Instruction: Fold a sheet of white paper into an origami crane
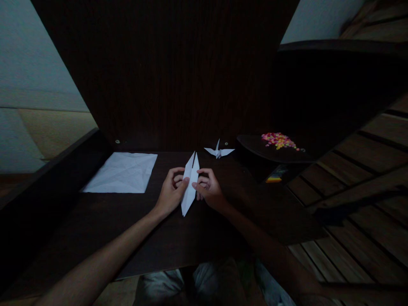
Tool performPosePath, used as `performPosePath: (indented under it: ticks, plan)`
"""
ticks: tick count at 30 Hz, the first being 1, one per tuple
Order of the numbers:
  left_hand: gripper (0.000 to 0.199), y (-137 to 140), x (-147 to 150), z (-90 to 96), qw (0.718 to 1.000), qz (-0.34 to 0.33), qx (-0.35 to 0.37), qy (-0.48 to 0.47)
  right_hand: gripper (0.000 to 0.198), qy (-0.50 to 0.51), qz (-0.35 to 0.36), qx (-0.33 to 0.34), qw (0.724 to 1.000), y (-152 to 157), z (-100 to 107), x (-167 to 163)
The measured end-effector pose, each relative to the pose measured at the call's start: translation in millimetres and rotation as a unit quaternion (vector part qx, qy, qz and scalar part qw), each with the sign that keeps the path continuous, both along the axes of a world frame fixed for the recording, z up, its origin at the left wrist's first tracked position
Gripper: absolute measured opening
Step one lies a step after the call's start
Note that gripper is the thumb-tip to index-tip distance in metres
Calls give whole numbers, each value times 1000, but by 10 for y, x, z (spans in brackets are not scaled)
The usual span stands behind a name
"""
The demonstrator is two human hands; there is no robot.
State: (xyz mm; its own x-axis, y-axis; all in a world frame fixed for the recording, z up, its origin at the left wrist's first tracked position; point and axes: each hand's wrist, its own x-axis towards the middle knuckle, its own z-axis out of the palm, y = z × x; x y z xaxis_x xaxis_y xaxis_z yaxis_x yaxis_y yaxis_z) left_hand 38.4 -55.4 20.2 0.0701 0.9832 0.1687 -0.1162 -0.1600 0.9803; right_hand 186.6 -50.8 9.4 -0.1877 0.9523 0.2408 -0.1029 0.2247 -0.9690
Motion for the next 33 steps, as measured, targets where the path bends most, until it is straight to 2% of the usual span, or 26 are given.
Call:
performPosePath:
  ticks: [7,10,14,18,24,29,33]
  plan:
    - [56,16,-24,15,998,-31,-32,-47,40,29,5,1,1000,4,-13,-1]
    - [55,25,-39,5,997,-37,-25,-60,33,22,12,1,1000,14,-26,5]
    - [30,35,-40,-7,999,-35,1,-41,17,-13,11,-1,1000,29,-10,34]
    - [16,43,-59,18,999,-30,-11,-34,13,-1,11,-5,1000,42,26,86]
    - [37,46,-111,38,988,-95,-44,-110,20,43,46,-12,998,60,55,141]
    - [34,41,-100,41,984,-102,-55,-138,20,34,34,-10,999,60,52,147]
    - [30,31,-88,53,986,-92,-53,-126,21,31,29,-11,999,58,54,149]
